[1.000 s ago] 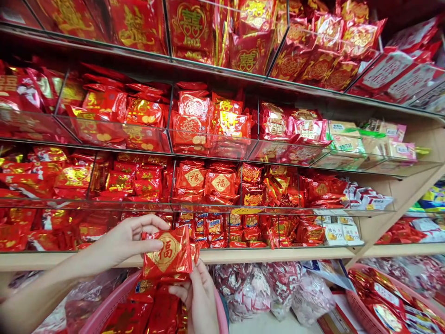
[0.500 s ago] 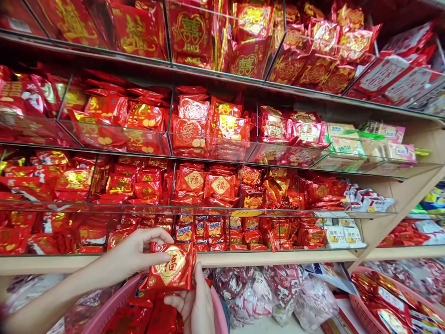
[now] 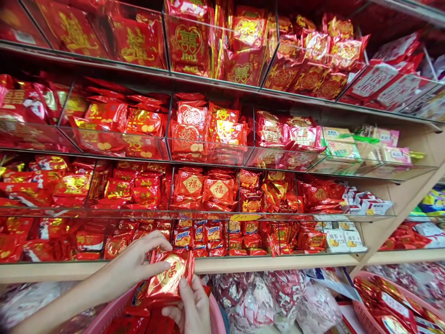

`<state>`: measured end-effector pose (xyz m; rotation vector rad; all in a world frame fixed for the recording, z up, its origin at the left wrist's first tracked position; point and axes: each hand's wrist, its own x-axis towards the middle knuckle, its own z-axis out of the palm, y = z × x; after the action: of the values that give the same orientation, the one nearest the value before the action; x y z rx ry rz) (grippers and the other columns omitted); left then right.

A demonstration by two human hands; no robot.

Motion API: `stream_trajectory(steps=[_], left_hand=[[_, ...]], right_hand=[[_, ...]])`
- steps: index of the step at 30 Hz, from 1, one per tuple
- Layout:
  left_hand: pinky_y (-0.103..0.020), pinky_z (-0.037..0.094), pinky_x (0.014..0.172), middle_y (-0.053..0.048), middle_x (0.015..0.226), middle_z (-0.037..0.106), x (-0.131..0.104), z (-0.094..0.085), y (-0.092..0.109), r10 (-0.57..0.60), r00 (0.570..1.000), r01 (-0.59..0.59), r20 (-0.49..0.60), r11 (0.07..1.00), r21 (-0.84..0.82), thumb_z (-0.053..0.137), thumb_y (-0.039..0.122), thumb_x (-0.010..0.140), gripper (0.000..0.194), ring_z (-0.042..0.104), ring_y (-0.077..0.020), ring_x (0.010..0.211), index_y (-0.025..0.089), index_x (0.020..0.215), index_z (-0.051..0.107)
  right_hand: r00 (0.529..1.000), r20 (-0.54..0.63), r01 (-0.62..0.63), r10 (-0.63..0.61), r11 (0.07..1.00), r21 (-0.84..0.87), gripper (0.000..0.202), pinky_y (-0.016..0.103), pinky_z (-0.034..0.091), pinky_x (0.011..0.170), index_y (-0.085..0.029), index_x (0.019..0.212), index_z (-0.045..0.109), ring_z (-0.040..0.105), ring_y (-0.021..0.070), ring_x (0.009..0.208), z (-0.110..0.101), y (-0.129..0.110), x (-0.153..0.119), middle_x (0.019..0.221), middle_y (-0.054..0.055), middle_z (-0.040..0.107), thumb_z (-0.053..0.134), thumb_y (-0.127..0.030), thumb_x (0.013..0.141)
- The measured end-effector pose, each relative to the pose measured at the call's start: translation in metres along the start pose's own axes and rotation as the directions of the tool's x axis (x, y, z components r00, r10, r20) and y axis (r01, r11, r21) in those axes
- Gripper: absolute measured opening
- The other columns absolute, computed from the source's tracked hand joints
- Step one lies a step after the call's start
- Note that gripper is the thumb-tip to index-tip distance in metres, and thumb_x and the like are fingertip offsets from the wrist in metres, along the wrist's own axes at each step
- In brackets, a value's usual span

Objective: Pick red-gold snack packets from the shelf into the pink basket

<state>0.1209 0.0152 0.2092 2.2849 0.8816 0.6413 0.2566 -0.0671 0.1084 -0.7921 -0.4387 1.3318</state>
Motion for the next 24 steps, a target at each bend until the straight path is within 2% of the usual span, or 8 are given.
stream_trajectory(steps=[5,9,11,13,15,17,19,24], left_hand=[[-0.034,0.041,0.083,-0.001,0.098,0.057,0.000,-0.001,-0.002,0.008,1.000,-0.009,0.011,0.997,0.078,0.053,0.046,0.086,0.024,0.055,-0.0205,0.093,0.023,0.093,0.058],[-0.035,0.042,0.085,-0.003,0.101,0.058,0.009,-0.023,0.013,0.064,0.993,-0.053,-0.094,0.993,0.110,0.050,0.049,0.087,0.029,0.056,-0.0199,0.094,0.023,0.096,0.060],[-0.035,0.043,0.083,-0.003,0.100,0.060,0.019,-0.041,0.024,0.130,0.973,-0.104,-0.193,0.985,0.136,0.051,0.048,0.086,0.028,0.057,-0.0194,0.092,0.023,0.095,0.061],[-0.035,0.044,0.081,-0.003,0.097,0.062,0.033,-0.058,0.034,0.215,0.931,-0.156,-0.295,0.965,0.211,0.053,0.046,0.086,0.026,0.057,-0.0192,0.090,0.021,0.092,0.061],[-0.036,0.042,0.083,-0.004,0.095,0.063,0.050,-0.072,0.039,0.321,0.887,-0.207,-0.331,0.919,0.337,0.052,0.041,0.088,0.023,0.056,-0.0196,0.090,0.020,0.091,0.061],[-0.037,0.041,0.085,-0.005,0.096,0.063,0.068,-0.079,0.041,0.422,0.858,-0.249,-0.293,0.840,0.482,0.051,0.036,0.089,0.020,0.054,-0.0207,0.093,0.019,0.092,0.060],[-0.037,0.040,0.087,-0.007,0.103,0.062,0.085,-0.080,0.039,0.492,0.845,-0.276,-0.210,0.737,0.617,0.050,0.032,0.090,0.019,0.051,-0.0224,0.099,0.018,0.099,0.060],[-0.039,0.034,0.094,-0.012,0.127,0.055,0.115,-0.070,0.033,0.524,0.852,-0.293,0.007,0.465,0.836,0.056,0.022,0.087,0.040,0.045,-0.0266,0.115,0.015,0.125,0.048]], right_hand=[[0.999,0.004,-0.032,0.032,0.999,-0.014,0.061,0.020,0.052,0.047,-0.016,0.109,0.061,0.066,0.0123,0.058,-0.005,0.005,0.004,0.087,0.008,0.074,0.079,-0.050,0.062],[0.999,-0.026,-0.027,0.027,1.000,0.003,0.056,0.021,0.053,0.046,-0.016,0.102,0.063,0.065,0.0120,0.056,-0.006,0.007,0.003,0.084,0.006,0.073,0.080,-0.049,0.060],[0.999,-0.029,-0.027,0.028,1.000,0.013,0.054,0.021,0.053,0.047,-0.016,0.098,0.063,0.064,0.0113,0.055,-0.006,0.007,0.002,0.082,0.005,0.073,0.081,-0.049,0.060],[0.999,-0.023,-0.027,0.028,0.999,0.022,0.054,0.021,0.053,0.047,-0.016,0.098,0.062,0.064,0.0111,0.055,-0.007,0.008,0.002,0.083,0.006,0.073,0.081,-0.049,0.060],[0.999,-0.020,-0.031,0.032,0.999,0.029,0.055,0.021,0.053,0.047,-0.016,0.098,0.062,0.065,0.0115,0.056,-0.008,0.009,0.002,0.085,0.006,0.074,0.081,-0.049,0.059],[0.999,-0.019,-0.036,0.037,0.999,0.033,0.055,0.021,0.054,0.047,-0.016,0.098,0.062,0.065,0.0119,0.056,-0.009,0.009,0.001,0.082,0.005,0.073,0.081,-0.049,0.059],[0.999,-0.019,-0.037,0.038,0.999,0.039,0.054,0.021,0.054,0.046,-0.016,0.097,0.062,0.065,0.0119,0.055,-0.010,0.008,0.001,0.079,0.004,0.073,0.082,-0.049,0.058],[0.999,-0.033,-0.026,0.029,0.997,0.071,0.055,0.022,0.053,0.044,-0.016,0.095,0.062,0.065,0.0123,0.052,-0.012,0.005,0.000,0.076,0.004,0.073,0.084,-0.047,0.056]])
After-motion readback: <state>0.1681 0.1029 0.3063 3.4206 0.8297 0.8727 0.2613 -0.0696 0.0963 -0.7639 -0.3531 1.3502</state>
